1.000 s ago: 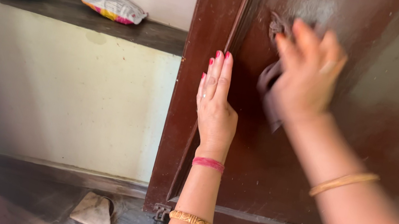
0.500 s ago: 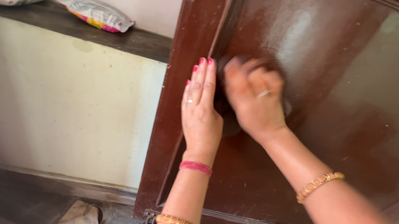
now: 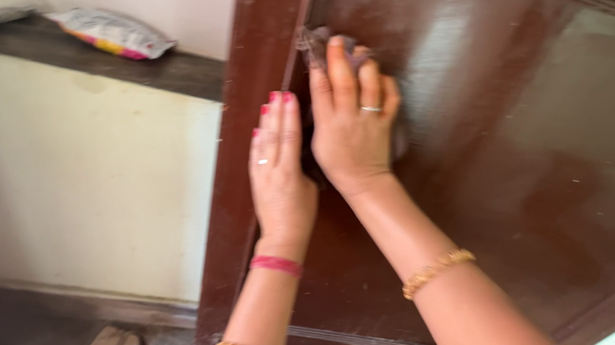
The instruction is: The person wipes a brown wooden door with a cloth, moving from the upper section down to the lower edge and along the frame. The person uses both hands to hold the cloth and apply pressure while cleaning the surface.
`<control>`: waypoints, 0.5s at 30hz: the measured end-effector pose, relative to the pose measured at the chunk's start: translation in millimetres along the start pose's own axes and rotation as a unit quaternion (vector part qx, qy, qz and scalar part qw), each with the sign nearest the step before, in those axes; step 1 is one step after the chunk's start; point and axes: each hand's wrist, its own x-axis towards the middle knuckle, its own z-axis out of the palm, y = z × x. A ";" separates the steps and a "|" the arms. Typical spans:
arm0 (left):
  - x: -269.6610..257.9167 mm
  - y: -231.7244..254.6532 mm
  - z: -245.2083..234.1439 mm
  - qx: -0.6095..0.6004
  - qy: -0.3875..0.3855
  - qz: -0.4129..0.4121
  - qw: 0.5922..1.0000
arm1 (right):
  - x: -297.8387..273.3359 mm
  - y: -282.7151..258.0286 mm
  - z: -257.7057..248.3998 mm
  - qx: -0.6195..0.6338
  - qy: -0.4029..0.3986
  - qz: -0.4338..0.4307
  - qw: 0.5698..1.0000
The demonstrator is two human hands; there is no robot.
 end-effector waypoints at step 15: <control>-2.1 -4.6 -1.0 0.070 -0.013 0.013 0.997 | -92.8 290.8 -58.7 -0.043 0.011 0.215 0.976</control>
